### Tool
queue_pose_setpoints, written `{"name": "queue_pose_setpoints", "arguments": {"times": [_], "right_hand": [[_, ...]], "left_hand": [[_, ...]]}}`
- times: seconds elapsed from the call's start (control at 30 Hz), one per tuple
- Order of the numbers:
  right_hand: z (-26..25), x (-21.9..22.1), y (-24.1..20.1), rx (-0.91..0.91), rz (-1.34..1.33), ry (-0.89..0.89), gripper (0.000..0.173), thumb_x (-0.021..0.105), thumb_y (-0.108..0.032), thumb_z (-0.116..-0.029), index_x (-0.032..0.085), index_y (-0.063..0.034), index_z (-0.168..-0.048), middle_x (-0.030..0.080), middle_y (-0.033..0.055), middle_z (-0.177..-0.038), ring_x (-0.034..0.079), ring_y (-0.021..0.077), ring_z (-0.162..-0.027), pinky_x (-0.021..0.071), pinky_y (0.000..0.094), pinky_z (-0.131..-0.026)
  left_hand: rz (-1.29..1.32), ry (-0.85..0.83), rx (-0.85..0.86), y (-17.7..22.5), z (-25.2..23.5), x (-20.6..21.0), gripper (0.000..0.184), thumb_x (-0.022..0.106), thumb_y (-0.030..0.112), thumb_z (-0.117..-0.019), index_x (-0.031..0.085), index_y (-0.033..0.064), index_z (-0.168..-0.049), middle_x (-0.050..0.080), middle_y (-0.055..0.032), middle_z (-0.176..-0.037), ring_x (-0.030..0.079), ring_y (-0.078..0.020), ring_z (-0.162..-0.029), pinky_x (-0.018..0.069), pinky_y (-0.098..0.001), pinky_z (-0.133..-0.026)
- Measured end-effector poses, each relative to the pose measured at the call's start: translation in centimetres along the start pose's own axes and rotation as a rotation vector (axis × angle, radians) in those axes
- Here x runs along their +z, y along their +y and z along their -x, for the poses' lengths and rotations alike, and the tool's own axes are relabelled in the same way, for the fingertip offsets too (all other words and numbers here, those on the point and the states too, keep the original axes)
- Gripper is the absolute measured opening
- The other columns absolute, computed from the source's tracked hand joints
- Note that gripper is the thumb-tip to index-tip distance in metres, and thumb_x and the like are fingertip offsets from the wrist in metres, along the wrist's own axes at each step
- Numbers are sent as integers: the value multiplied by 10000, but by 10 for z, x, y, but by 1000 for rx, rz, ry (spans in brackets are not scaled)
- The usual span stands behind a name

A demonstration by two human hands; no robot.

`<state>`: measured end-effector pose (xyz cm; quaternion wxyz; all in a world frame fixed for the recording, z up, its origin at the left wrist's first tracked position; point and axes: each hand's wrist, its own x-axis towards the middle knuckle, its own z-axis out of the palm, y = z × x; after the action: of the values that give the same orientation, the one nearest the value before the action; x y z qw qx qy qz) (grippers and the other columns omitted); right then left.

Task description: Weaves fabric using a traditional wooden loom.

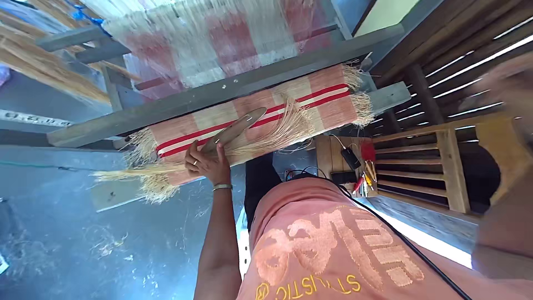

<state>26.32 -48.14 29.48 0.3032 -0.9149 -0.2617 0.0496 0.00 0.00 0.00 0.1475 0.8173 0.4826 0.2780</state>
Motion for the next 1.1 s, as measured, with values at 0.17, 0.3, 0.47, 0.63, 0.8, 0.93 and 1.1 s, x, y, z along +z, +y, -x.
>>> {"name": "queue_pose_setpoints", "arguments": {"times": [0.17,0.3,0.47,0.63,0.8,0.93,1.1], "right_hand": [[-17,212,-61,-183,-451,-621,170,663,-98,-979,685,11,-1108,733,100,-972,728,175,-831,639,386,-784],[-21,314,-122,-380,-548,-423,148,644,-143,-1002,683,-17,-1070,706,79,-920,690,141,-784,615,335,-737],[-30,355,-162,-378,-671,-331,142,655,-170,-999,680,-47,-1066,692,53,-930,662,116,-781,579,290,-707],[-50,372,-167,-387,-635,-498,203,661,-198,-996,690,-28,-1102,688,125,-1033,677,209,-869,586,388,-766],[-113,409,-155,-584,40,-398,527,701,-342,-961,585,-94,-1411,557,115,-1484,468,347,-1415,331,639,-1151],[-123,428,-144,-586,243,-444,619,715,-370,-952,520,-128,-1488,491,107,-1556,381,362,-1485,220,716,-1182],[-109,427,-144,-572,241,-463,536,591,-367,-1016,527,-120,-1488,489,167,-1550,373,416,-1479,194,736,-1181]], "left_hand": [[603,-203,128,70,49,-53,452,478,283,-1085,445,-38,-1402,582,-190,-1320,592,-256,-1182,515,-429,-977],[1203,-654,-77,105,80,-65,377,441,284,-1104,443,60,-1407,637,-95,-1228,659,-191,-1096,550,-427,-997],[1260,-542,-405,90,63,-80,231,549,195,-1058,564,94,-1265,647,-16,-948,561,-73,-692,500,-247,-645],[670,-426,-105,54,21,-84,218,605,216,-1034,660,24,-1121,675,-79,-914,589,-133,-680,521,-321,-637],[234,-451,-43,29,-44,-45,240,602,160,-1008,692,-46,-1093,723,-199,-1042,708,-316,-968,552,-517,-924],[100,-488,-5,30,-53,-28,243,617,193,-984,696,-31,-1034,713,-206,-991,700,-351,-973,552,-553,-910],[-175,-632,-31,45,-54,-35,453,553,336,-1018,628,-45,-1250,667,-264,-1199,659,-417,-1135,524,-594,-972]]}}
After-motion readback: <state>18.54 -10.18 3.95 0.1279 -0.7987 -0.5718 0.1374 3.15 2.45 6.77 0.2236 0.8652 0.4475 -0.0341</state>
